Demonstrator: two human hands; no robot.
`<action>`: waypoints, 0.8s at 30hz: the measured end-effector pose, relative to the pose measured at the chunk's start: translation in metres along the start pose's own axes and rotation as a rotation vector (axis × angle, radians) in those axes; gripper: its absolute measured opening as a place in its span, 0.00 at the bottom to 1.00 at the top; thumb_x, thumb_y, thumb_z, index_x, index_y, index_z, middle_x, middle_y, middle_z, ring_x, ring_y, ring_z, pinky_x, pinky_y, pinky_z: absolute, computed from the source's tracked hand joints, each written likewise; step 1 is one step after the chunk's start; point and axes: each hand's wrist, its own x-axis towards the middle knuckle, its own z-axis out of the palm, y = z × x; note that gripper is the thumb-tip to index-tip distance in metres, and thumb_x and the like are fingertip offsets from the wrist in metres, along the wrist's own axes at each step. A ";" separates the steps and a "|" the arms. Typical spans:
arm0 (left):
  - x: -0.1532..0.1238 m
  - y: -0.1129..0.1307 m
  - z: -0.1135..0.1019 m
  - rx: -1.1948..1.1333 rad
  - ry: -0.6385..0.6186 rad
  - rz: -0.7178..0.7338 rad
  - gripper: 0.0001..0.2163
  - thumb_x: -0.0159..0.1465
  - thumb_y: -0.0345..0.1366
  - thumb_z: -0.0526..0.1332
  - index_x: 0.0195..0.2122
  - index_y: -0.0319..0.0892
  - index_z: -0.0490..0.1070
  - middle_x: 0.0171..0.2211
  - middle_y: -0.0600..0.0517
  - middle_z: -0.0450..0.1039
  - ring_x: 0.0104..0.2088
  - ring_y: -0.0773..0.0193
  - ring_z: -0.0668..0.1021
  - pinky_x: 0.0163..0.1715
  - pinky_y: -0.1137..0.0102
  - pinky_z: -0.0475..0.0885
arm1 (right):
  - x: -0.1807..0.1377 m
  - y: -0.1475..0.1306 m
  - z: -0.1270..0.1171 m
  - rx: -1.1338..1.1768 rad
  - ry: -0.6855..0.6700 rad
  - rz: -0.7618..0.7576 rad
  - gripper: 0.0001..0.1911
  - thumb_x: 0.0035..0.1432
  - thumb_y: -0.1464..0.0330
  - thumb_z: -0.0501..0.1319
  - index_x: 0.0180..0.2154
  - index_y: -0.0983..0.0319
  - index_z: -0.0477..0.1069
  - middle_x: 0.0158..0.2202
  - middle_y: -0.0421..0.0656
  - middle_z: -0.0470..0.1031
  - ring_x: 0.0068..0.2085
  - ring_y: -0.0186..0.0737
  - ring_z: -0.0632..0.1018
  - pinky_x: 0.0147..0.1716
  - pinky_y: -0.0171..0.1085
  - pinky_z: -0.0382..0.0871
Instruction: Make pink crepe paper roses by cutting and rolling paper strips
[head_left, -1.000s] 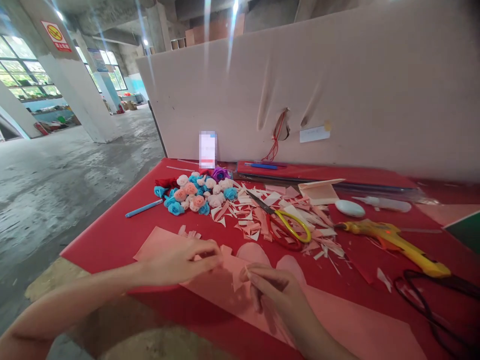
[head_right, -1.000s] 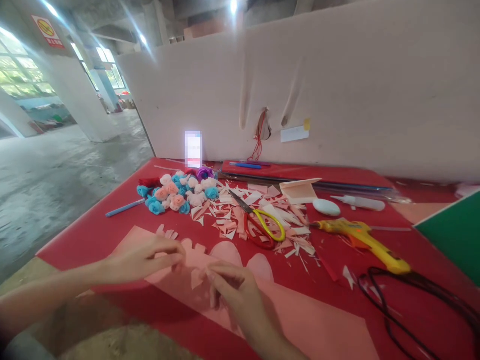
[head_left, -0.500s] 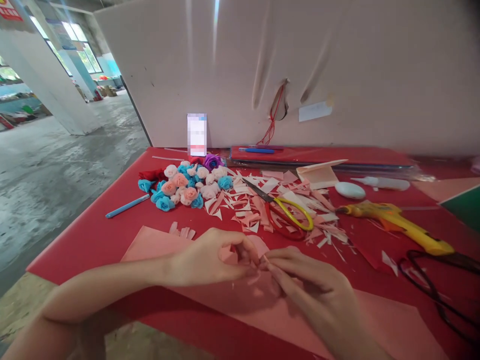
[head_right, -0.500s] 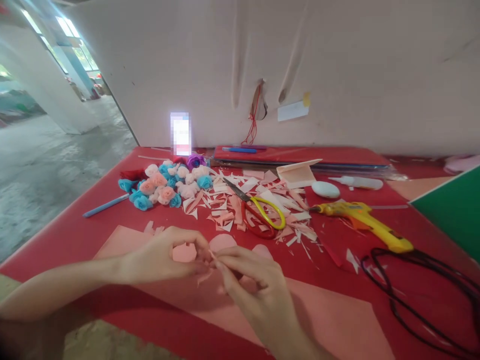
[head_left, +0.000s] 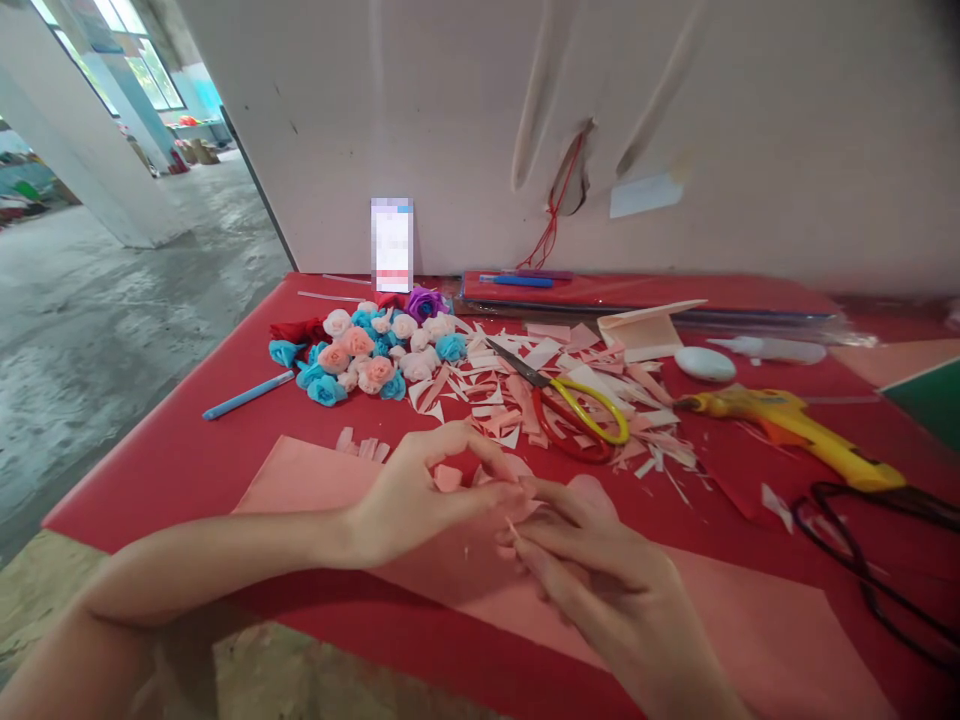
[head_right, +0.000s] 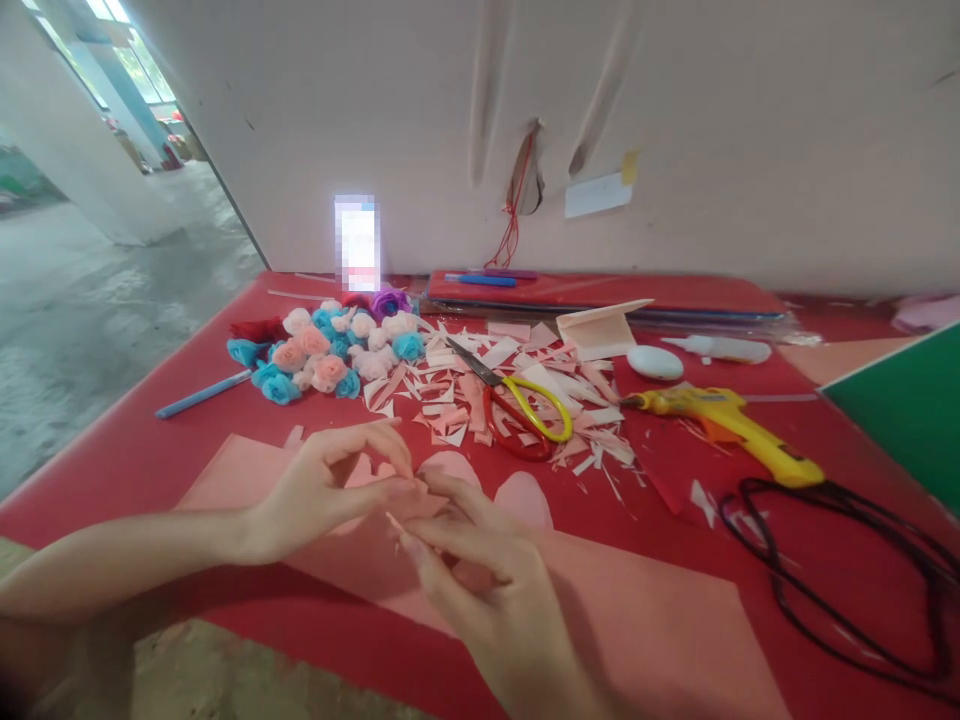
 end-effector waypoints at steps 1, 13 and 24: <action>-0.001 0.000 0.001 -0.027 -0.006 -0.003 0.04 0.54 0.34 0.62 0.27 0.39 0.68 0.28 0.54 0.72 0.30 0.70 0.72 0.34 0.73 0.66 | 0.000 -0.001 0.000 -0.002 0.005 -0.016 0.08 0.50 0.69 0.59 0.26 0.57 0.77 0.36 0.44 0.74 0.30 0.34 0.75 0.14 0.23 0.65; -0.004 0.007 -0.002 -0.027 -0.096 -0.025 0.08 0.54 0.25 0.57 0.35 0.39 0.67 0.31 0.52 0.71 0.32 0.68 0.73 0.36 0.71 0.67 | 0.009 -0.016 -0.009 -0.129 0.093 -0.163 0.08 0.48 0.74 0.59 0.25 0.58 0.74 0.28 0.39 0.77 0.30 0.36 0.77 0.32 0.28 0.74; 0.008 0.005 -0.006 -0.165 0.009 -0.131 0.02 0.53 0.28 0.61 0.27 0.37 0.68 0.26 0.54 0.71 0.30 0.70 0.74 0.35 0.73 0.69 | 0.011 -0.009 -0.017 -0.335 0.122 -0.246 0.05 0.52 0.72 0.59 0.29 0.56 0.71 0.31 0.36 0.75 0.30 0.33 0.75 0.33 0.29 0.72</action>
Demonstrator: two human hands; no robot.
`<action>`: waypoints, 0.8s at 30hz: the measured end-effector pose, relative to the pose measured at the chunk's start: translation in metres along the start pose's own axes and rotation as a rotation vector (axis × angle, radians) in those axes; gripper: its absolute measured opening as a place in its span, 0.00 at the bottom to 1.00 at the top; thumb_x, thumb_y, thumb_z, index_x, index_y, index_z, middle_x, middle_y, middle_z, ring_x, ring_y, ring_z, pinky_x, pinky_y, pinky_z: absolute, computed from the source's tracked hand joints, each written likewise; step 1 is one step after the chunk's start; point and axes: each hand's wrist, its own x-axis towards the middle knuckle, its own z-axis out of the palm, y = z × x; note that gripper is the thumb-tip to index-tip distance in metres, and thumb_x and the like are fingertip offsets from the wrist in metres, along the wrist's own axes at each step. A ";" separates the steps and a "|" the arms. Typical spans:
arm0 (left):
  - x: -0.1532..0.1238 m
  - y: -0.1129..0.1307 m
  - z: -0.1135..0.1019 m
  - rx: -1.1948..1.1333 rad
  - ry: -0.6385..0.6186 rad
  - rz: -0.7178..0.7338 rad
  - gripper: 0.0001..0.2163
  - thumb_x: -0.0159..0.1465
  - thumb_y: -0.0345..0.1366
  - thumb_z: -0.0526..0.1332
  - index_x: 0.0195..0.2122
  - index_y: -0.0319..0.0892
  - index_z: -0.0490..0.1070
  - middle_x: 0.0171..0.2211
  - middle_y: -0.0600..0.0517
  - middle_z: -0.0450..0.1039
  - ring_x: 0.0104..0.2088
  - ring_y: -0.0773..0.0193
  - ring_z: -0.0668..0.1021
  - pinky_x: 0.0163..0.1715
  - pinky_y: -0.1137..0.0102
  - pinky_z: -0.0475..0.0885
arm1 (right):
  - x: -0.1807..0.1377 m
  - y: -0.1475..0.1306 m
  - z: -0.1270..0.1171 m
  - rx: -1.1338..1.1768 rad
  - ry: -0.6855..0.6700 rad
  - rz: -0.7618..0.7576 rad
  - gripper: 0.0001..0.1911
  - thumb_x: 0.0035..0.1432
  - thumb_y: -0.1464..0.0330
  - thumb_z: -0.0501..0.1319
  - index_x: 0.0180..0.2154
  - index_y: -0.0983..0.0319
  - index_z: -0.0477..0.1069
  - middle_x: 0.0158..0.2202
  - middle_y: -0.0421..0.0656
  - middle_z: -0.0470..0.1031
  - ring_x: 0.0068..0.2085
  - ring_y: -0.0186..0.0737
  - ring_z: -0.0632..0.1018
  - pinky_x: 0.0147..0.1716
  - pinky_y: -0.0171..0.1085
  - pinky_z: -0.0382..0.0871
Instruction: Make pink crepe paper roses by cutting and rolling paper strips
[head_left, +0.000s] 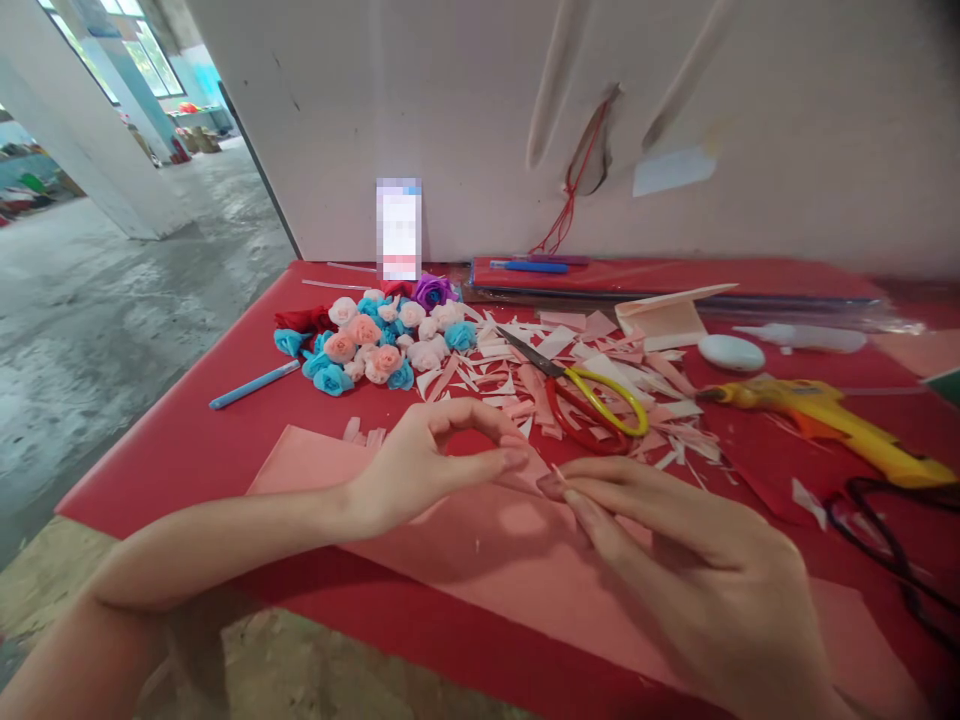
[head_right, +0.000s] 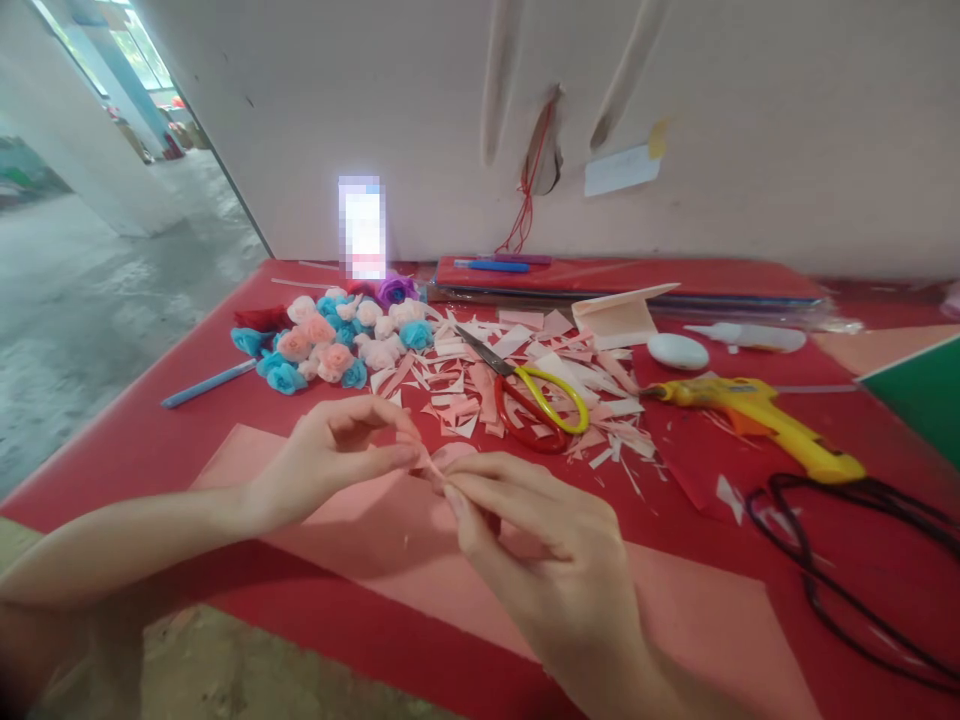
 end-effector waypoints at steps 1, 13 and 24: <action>0.000 -0.001 0.001 -0.024 0.028 -0.017 0.03 0.53 0.29 0.62 0.27 0.37 0.68 0.25 0.54 0.71 0.29 0.70 0.74 0.35 0.73 0.69 | 0.000 0.000 0.001 0.007 -0.008 0.013 0.06 0.52 0.72 0.59 0.29 0.55 0.71 0.31 0.36 0.75 0.29 0.33 0.75 0.34 0.29 0.72; -0.008 -0.005 0.010 -0.329 -0.012 -0.108 0.02 0.52 0.26 0.62 0.25 0.37 0.70 0.24 0.55 0.73 0.25 0.71 0.75 0.30 0.74 0.72 | -0.002 0.000 0.011 0.104 -0.142 0.103 0.07 0.55 0.68 0.57 0.28 0.57 0.73 0.23 0.37 0.75 0.14 0.28 0.68 0.25 0.31 0.72; -0.010 -0.006 0.007 -0.218 0.015 -0.019 0.03 0.53 0.25 0.62 0.28 0.38 0.72 0.27 0.54 0.75 0.29 0.71 0.76 0.33 0.75 0.72 | 0.000 0.005 0.012 0.252 -0.116 0.157 0.08 0.53 0.69 0.57 0.25 0.59 0.73 0.16 0.37 0.69 0.13 0.27 0.65 0.09 0.25 0.59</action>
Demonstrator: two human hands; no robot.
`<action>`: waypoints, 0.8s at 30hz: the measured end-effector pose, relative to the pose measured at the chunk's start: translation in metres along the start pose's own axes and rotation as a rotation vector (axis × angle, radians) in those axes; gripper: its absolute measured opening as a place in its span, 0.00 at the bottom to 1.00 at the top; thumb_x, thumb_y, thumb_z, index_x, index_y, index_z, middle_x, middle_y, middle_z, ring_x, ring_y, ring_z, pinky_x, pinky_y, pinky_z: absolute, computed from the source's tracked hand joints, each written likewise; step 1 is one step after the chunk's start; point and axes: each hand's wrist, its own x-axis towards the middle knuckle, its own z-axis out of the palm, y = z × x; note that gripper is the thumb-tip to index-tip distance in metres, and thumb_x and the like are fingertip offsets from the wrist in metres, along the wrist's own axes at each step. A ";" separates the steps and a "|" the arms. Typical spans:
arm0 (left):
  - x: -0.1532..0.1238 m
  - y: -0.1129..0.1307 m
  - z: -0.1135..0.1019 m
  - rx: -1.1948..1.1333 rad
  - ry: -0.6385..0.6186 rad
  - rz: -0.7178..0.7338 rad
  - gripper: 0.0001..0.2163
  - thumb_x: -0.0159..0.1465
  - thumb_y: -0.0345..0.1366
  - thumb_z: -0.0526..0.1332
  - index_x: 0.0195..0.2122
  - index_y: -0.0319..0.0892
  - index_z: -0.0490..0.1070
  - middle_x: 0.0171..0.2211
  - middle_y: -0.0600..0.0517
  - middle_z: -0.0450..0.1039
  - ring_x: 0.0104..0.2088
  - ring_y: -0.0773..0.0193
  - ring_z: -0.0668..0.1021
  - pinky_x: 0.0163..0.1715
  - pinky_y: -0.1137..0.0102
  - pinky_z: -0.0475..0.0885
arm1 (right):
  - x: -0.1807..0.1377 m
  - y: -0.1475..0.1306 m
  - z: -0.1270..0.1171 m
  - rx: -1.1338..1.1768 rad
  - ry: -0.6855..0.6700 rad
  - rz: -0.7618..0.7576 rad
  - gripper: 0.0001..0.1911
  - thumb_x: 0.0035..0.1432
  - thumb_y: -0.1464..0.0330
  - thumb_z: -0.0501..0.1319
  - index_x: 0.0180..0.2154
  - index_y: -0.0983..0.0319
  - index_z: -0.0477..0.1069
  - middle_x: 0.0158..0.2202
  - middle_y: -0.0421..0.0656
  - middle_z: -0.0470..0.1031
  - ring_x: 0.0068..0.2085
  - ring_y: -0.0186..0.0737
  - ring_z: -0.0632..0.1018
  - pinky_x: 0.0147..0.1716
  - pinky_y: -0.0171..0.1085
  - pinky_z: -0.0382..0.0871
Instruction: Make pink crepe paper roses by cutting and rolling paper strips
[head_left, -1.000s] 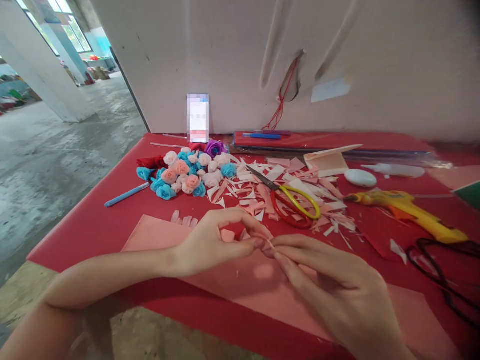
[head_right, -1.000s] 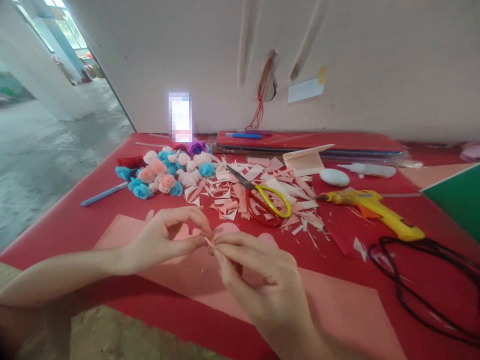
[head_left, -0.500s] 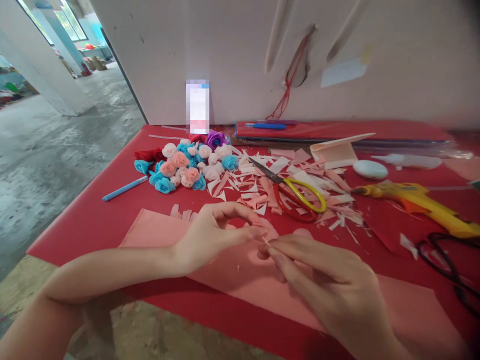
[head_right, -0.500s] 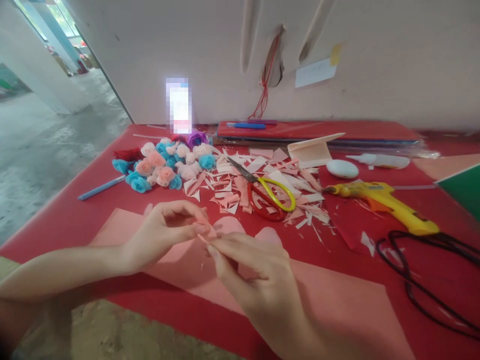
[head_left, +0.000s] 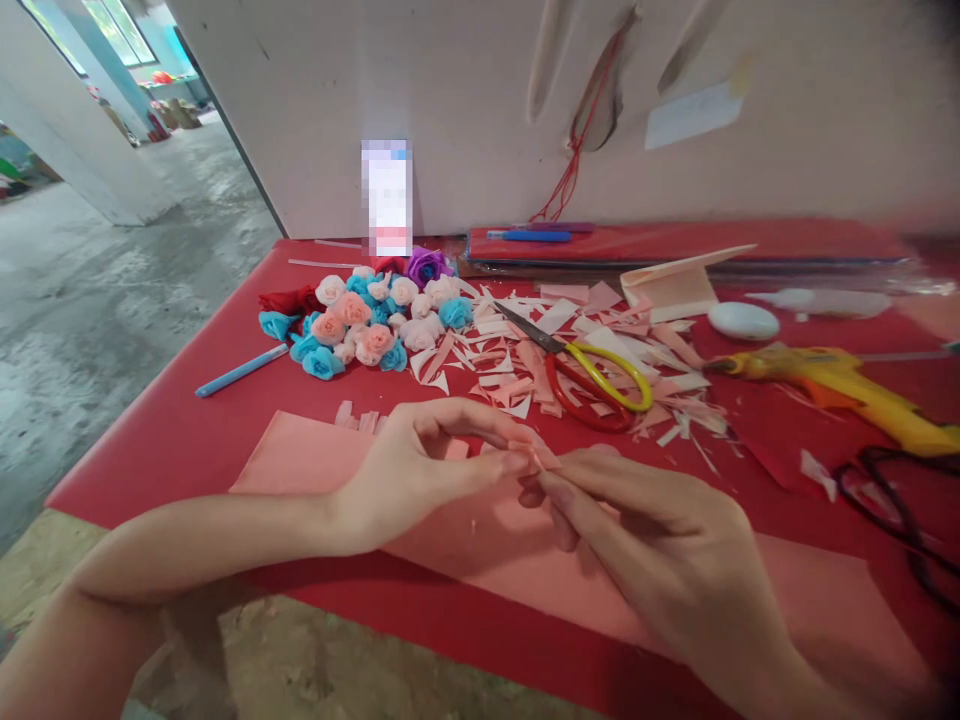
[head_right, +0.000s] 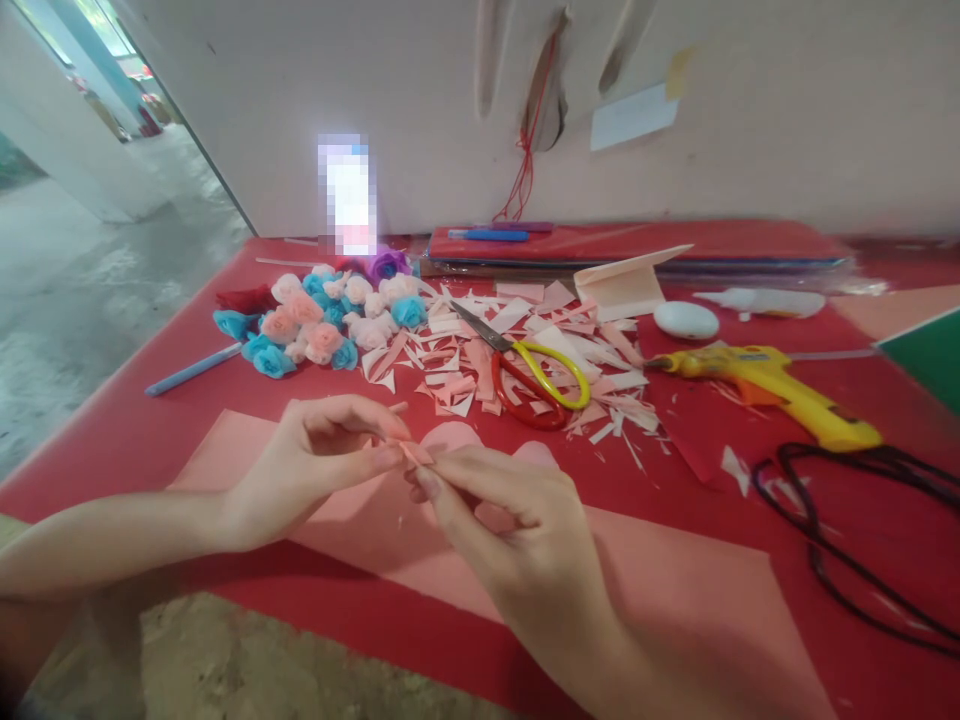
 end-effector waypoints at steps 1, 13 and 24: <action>0.000 0.000 0.000 0.021 0.003 0.009 0.03 0.52 0.25 0.62 0.28 0.38 0.72 0.27 0.54 0.75 0.29 0.70 0.76 0.33 0.75 0.72 | 0.000 0.000 0.000 0.008 0.008 0.008 0.08 0.53 0.68 0.57 0.25 0.59 0.74 0.16 0.37 0.68 0.13 0.27 0.65 0.09 0.25 0.59; -0.001 0.001 -0.003 0.257 0.011 0.102 0.06 0.52 0.30 0.64 0.32 0.39 0.74 0.30 0.52 0.77 0.32 0.67 0.78 0.35 0.75 0.73 | 0.002 -0.006 -0.003 -0.019 -0.012 0.094 0.08 0.52 0.68 0.58 0.24 0.59 0.75 0.16 0.37 0.69 0.13 0.27 0.65 0.09 0.25 0.59; 0.000 0.004 -0.003 0.358 0.001 0.142 0.05 0.52 0.30 0.64 0.30 0.38 0.75 0.28 0.51 0.77 0.31 0.67 0.76 0.35 0.72 0.71 | 0.001 -0.007 -0.004 -0.010 -0.053 0.157 0.09 0.52 0.68 0.57 0.25 0.59 0.75 0.17 0.38 0.70 0.14 0.28 0.65 0.10 0.25 0.60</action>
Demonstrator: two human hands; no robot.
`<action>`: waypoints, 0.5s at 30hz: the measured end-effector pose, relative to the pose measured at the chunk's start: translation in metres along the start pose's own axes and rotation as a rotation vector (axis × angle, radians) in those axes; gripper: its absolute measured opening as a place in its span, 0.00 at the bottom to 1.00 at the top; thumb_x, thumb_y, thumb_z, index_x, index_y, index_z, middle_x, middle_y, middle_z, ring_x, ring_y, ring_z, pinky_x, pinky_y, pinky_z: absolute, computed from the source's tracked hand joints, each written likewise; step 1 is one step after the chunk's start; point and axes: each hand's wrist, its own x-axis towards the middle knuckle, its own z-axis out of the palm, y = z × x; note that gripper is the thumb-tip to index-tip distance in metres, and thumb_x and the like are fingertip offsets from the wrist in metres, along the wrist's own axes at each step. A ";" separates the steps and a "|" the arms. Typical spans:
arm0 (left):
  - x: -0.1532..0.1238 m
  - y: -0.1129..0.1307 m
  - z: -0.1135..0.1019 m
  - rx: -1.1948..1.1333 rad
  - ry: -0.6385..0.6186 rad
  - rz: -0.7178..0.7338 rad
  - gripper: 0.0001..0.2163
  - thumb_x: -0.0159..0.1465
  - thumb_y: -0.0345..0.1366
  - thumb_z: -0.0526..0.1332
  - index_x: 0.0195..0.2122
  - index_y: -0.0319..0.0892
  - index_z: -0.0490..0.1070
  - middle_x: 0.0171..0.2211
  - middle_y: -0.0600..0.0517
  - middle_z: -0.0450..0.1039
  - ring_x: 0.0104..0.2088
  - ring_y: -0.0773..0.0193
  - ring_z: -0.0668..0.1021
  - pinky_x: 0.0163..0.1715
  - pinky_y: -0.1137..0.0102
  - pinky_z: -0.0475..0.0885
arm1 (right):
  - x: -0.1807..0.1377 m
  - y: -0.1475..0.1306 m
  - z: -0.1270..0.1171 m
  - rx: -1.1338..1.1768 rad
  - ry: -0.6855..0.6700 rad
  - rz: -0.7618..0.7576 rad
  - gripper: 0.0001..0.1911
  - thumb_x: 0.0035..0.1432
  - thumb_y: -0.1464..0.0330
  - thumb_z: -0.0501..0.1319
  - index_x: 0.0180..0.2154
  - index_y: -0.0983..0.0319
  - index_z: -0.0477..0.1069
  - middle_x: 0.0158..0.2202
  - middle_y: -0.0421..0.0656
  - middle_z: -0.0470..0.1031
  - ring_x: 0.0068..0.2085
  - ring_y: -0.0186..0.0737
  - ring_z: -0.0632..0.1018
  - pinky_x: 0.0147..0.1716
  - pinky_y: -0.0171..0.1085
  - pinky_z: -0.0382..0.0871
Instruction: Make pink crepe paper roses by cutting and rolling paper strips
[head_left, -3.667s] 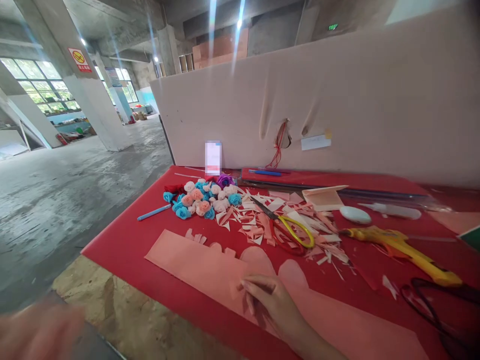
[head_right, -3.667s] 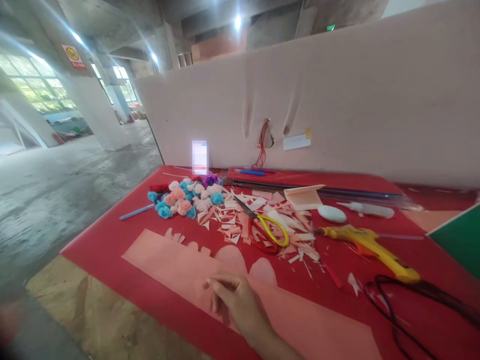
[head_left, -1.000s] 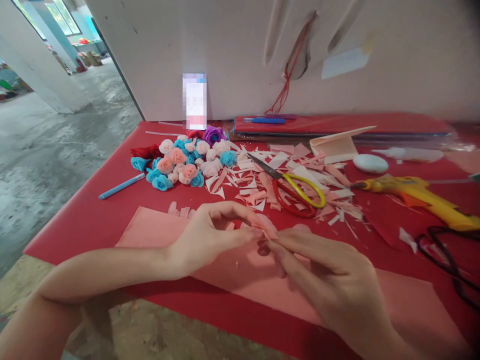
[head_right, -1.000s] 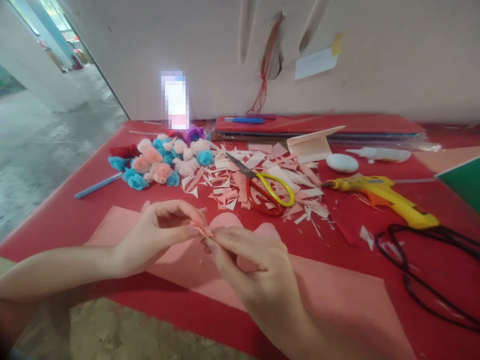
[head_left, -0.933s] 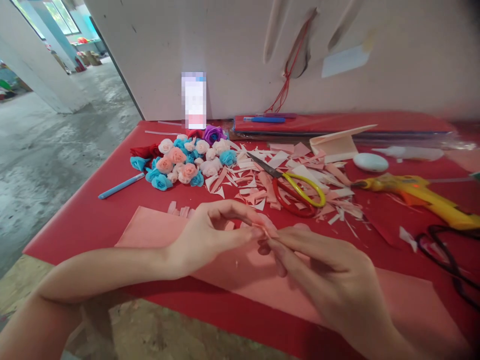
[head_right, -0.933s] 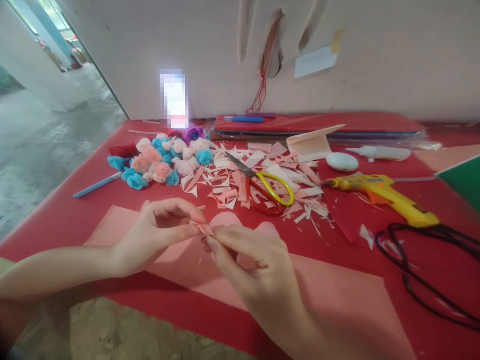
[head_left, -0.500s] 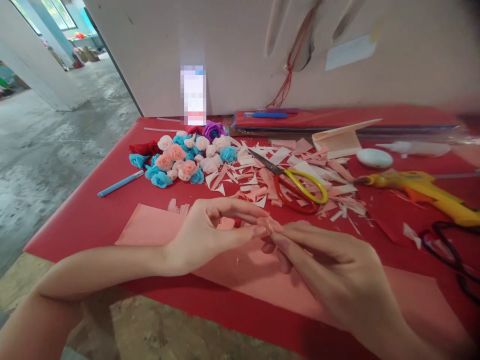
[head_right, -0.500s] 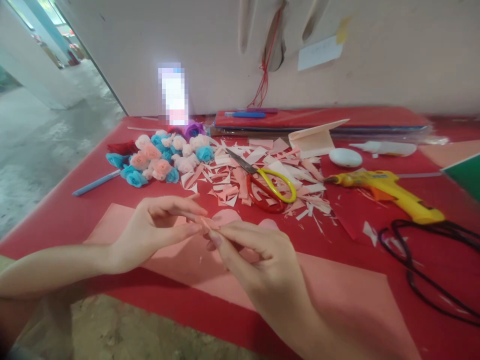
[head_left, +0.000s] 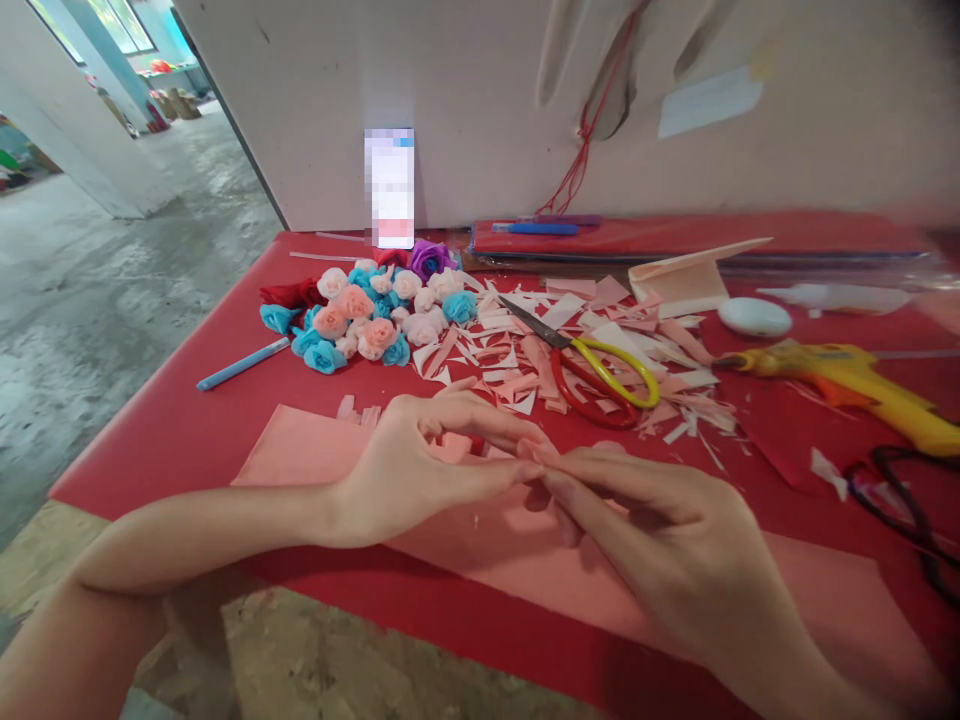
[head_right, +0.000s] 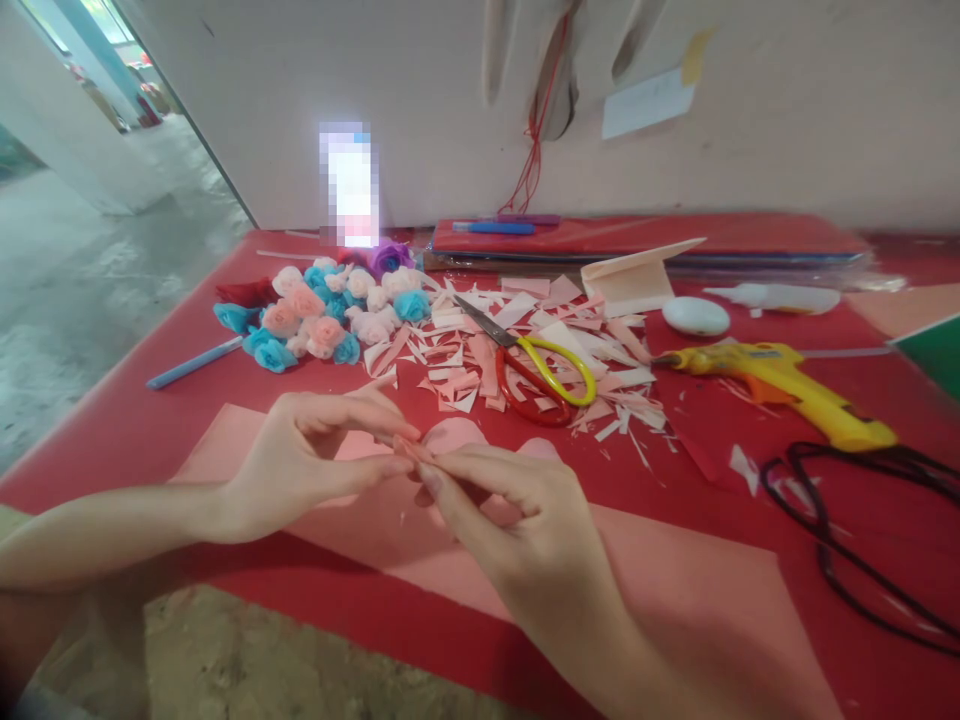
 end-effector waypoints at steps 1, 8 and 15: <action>0.000 0.000 0.000 0.010 0.003 0.005 0.04 0.52 0.30 0.64 0.29 0.38 0.75 0.28 0.50 0.77 0.31 0.66 0.76 0.34 0.72 0.71 | 0.000 0.000 0.000 0.001 -0.007 0.004 0.09 0.52 0.68 0.57 0.25 0.59 0.76 0.17 0.38 0.70 0.14 0.27 0.66 0.11 0.25 0.61; -0.001 -0.002 0.001 -0.010 0.009 0.028 0.04 0.52 0.28 0.63 0.30 0.38 0.74 0.28 0.51 0.77 0.29 0.68 0.76 0.33 0.73 0.71 | 0.000 0.000 0.002 0.028 -0.017 -0.021 0.08 0.52 0.71 0.57 0.27 0.59 0.75 0.17 0.36 0.70 0.15 0.26 0.66 0.12 0.23 0.63; -0.001 -0.004 -0.001 -0.055 -0.002 -0.007 0.07 0.51 0.28 0.63 0.33 0.39 0.72 0.27 0.53 0.77 0.30 0.68 0.77 0.32 0.75 0.72 | -0.002 0.011 0.007 0.115 0.028 -0.082 0.06 0.50 0.73 0.60 0.31 0.58 0.74 0.24 0.38 0.74 0.17 0.28 0.69 0.12 0.24 0.65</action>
